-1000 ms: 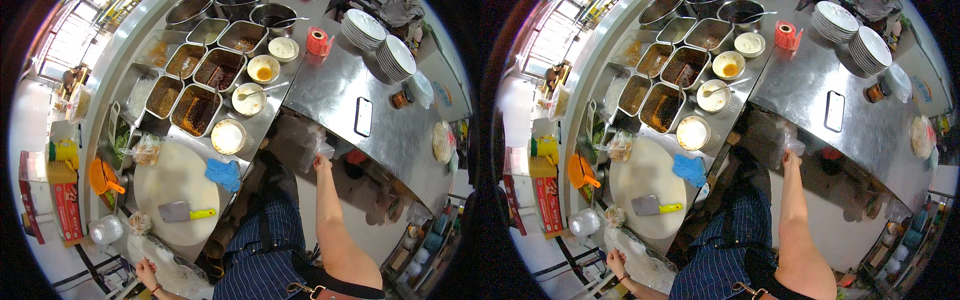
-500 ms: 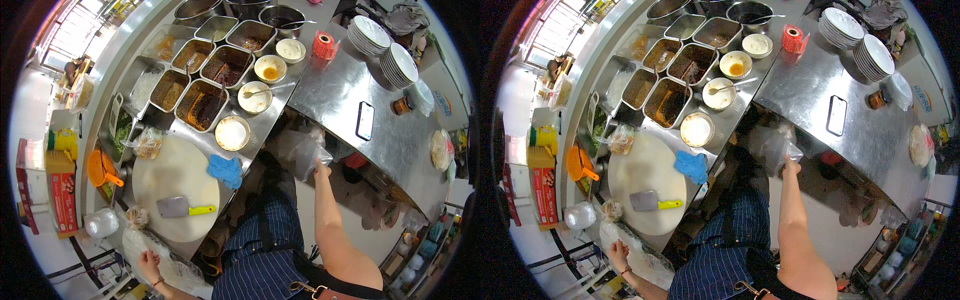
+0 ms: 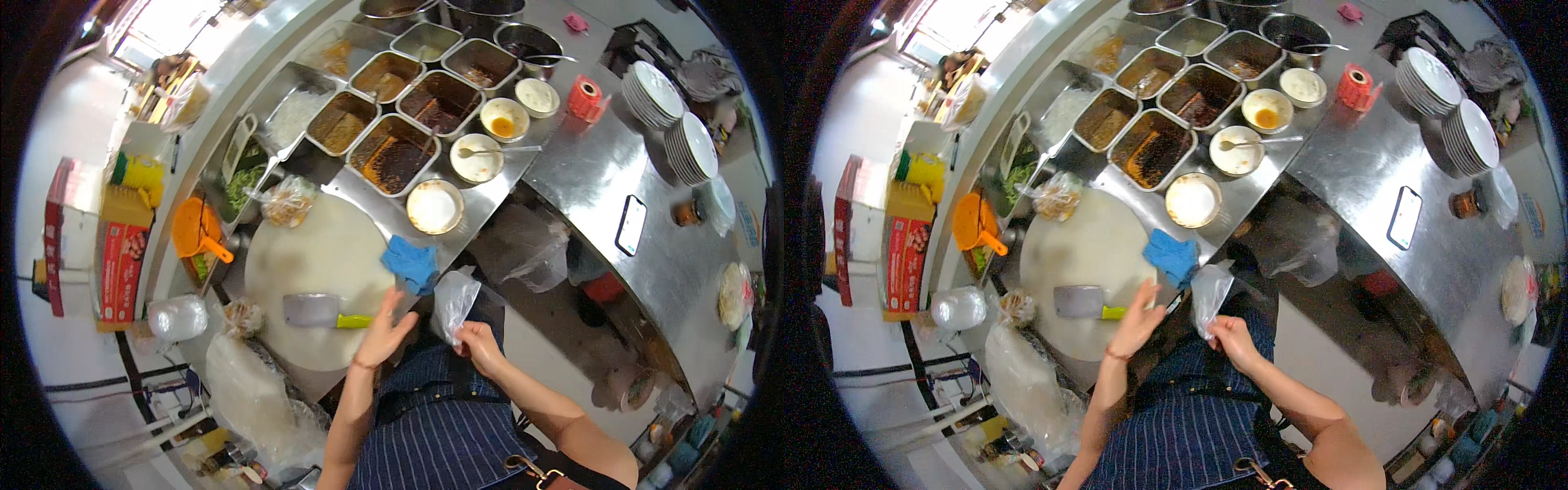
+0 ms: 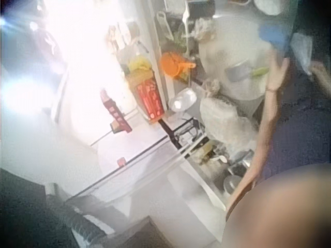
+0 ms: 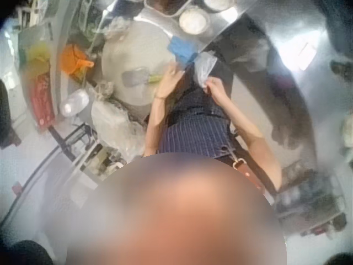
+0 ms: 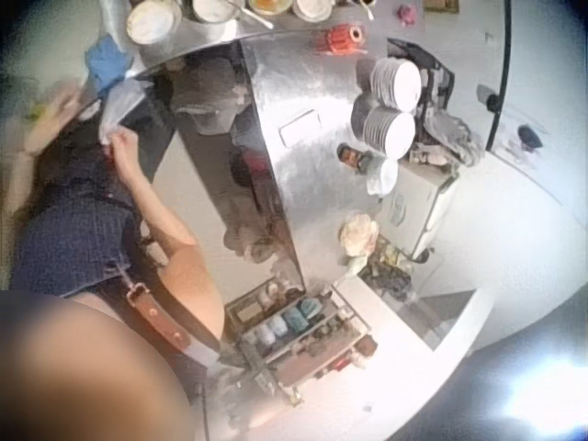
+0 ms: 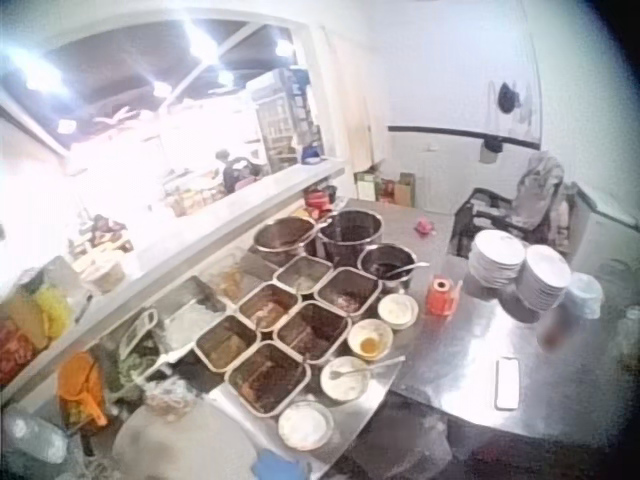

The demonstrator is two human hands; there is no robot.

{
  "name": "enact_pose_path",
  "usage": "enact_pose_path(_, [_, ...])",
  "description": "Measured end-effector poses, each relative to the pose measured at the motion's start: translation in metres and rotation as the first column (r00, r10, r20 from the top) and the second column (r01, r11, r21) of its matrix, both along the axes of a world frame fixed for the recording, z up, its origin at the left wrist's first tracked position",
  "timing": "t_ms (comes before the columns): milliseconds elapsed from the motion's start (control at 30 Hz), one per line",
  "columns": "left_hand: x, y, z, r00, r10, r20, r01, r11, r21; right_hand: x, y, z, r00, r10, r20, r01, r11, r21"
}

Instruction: The person assembles noodle dishes by layering noodles, shredded vegetables, and sauces into bowls, then transfers the contents into plastic bags. The person also grates green vegetables into a container using a handheld grater.

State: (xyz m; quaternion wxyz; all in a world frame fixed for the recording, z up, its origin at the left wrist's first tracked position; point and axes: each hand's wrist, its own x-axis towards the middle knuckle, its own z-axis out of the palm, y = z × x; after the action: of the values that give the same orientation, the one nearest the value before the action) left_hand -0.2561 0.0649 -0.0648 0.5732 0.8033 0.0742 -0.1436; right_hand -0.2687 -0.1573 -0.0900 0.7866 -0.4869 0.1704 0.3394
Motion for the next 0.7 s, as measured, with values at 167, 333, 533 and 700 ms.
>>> enact_pose_path(167, [0.024, -0.022, 0.034, 0.996, 0.092, 0.003, -0.089, 0.964, -0.252, -0.009, 0.007, 0.044, 0.955, 0.033, 0.296, 0.013, 0.988, -0.153])
enact_pose_path(333, [0.018, -0.003, 0.055, 0.828, 0.467, 0.309, -0.435, 0.884, -0.172, 0.007, -0.007, 0.048, 0.94, -0.191, 0.283, 0.248, 0.952, -0.18])
enact_pose_path(533, [0.006, 0.04, 0.093, 0.89, 0.352, 0.291, -0.364, 0.931, -0.013, 0.103, 0.027, 0.122, 0.402, 0.336, 0.852, 0.143, 0.896, -0.421])
enact_pose_path(700, [-0.012, 0.071, 0.105, 0.817, 0.51, 0.269, -0.546, 0.835, 0.076, 0.118, 0.074, 0.103, 0.494, 0.679, 0.544, -0.538, 0.73, -0.422])
